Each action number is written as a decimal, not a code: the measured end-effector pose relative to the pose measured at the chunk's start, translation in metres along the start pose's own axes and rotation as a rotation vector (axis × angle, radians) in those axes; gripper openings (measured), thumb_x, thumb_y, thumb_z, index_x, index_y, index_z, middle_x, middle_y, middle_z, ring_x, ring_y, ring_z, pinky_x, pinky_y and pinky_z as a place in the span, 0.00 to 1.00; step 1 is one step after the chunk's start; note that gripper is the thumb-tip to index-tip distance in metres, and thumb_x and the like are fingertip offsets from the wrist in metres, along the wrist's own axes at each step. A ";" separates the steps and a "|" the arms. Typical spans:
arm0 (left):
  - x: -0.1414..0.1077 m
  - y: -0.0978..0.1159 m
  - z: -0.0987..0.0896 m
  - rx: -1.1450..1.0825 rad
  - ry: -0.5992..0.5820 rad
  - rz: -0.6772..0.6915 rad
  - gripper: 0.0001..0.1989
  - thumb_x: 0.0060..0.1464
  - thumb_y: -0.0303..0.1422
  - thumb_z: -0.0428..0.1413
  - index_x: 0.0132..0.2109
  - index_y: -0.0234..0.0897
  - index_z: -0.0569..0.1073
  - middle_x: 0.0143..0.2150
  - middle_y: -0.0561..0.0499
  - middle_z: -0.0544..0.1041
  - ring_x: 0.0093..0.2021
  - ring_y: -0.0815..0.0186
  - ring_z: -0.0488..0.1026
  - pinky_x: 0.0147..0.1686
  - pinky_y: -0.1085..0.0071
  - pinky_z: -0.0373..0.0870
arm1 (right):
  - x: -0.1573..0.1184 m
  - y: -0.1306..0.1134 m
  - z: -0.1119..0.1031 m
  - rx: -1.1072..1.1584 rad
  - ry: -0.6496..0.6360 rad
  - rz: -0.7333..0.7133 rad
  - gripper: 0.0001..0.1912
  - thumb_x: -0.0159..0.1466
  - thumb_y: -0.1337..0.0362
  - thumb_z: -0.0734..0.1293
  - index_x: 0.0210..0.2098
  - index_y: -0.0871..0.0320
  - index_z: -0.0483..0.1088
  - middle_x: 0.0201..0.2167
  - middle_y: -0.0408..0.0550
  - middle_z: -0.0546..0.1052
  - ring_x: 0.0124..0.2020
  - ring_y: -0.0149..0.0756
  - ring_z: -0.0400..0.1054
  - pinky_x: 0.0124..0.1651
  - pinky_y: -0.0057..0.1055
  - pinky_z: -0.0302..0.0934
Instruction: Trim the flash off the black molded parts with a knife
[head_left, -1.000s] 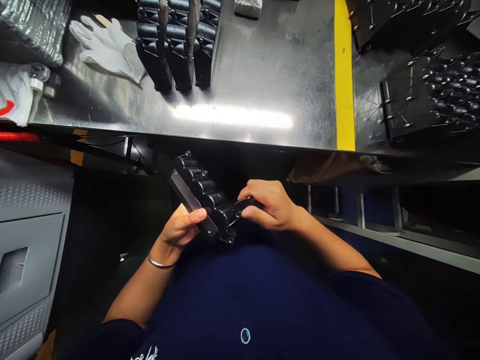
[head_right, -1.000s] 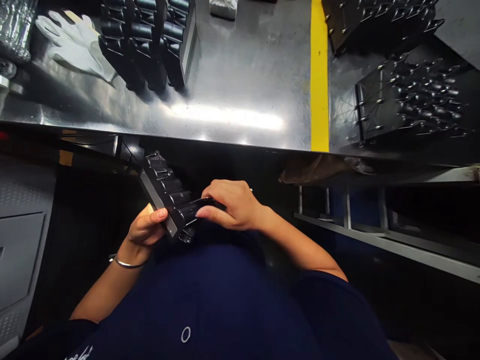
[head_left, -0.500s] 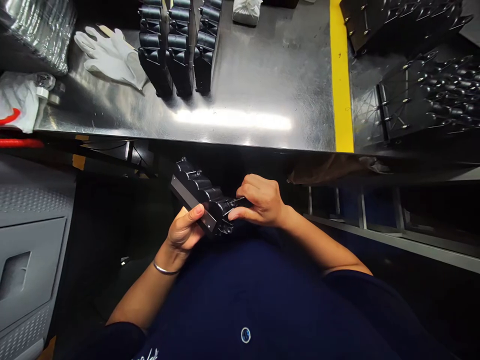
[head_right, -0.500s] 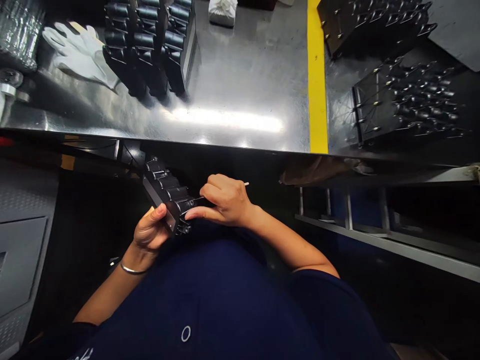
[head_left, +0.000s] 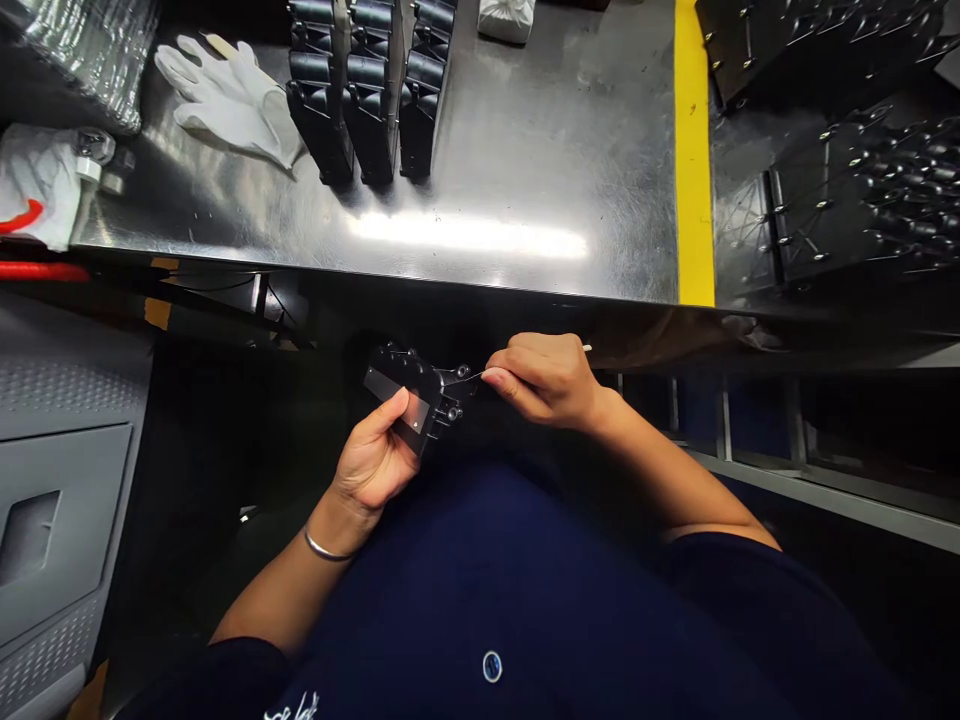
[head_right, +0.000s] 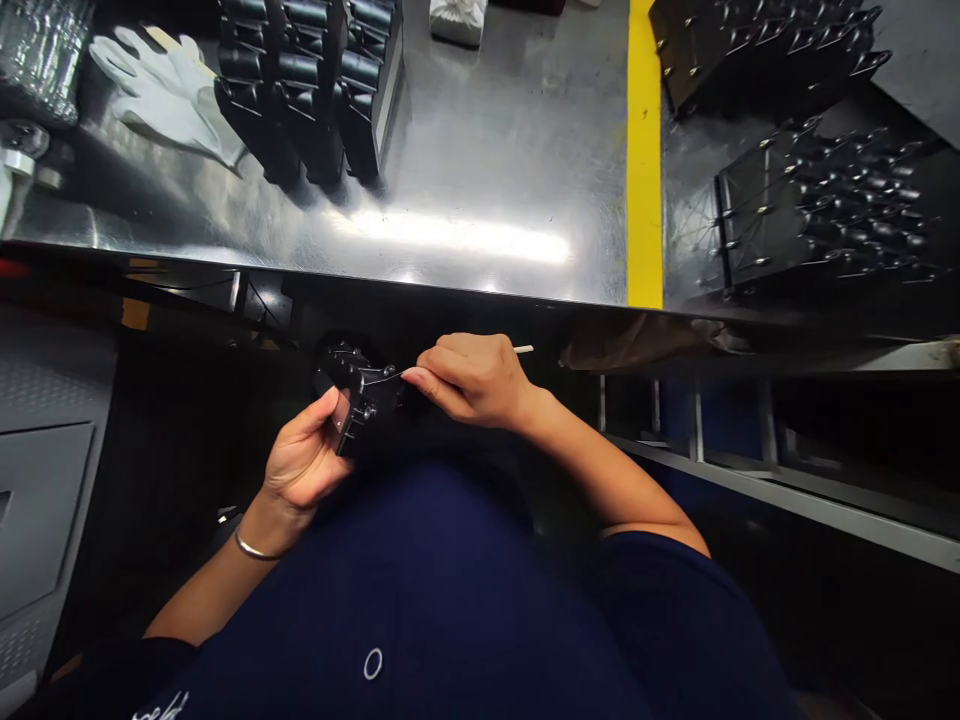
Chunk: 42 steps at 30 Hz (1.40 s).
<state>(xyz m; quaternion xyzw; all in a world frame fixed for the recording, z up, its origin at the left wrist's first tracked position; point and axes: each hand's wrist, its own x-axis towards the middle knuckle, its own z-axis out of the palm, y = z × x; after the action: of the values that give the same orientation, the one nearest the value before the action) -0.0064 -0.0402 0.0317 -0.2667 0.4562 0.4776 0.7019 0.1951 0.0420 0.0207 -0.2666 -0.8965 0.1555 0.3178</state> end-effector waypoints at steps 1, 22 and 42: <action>-0.001 0.000 0.000 -0.003 0.002 -0.004 0.23 0.69 0.23 0.38 0.32 0.30 0.75 0.25 0.49 0.81 0.24 0.71 0.80 0.30 0.79 0.79 | 0.001 0.001 -0.001 -0.023 -0.020 -0.003 0.18 0.70 0.60 0.61 0.26 0.59 0.70 0.17 0.40 0.65 0.20 0.27 0.58 0.25 0.28 0.48; 0.003 -0.012 0.003 0.064 -0.112 -0.111 0.23 0.69 0.25 0.39 0.33 0.32 0.76 0.27 0.48 0.82 0.28 0.69 0.82 0.34 0.76 0.80 | 0.002 0.040 -0.023 1.046 -0.849 0.237 0.23 0.68 0.53 0.64 0.31 0.68 0.79 0.20 0.48 0.75 0.21 0.25 0.65 0.26 0.23 0.57; 0.013 -0.007 -0.009 0.124 -0.213 0.140 0.19 0.65 0.22 0.47 0.28 0.35 0.76 0.26 0.54 0.82 0.26 0.69 0.81 0.23 0.80 0.77 | -0.008 -0.042 0.050 0.938 0.179 0.925 0.24 0.60 0.43 0.68 0.30 0.60 0.75 0.25 0.43 0.73 0.26 0.27 0.63 0.31 0.26 0.61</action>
<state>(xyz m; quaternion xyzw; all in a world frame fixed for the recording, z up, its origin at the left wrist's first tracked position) -0.0019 -0.0448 0.0154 -0.1379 0.4254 0.5218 0.7265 0.1523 -0.0018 -0.0019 -0.4692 -0.4972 0.6269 0.3738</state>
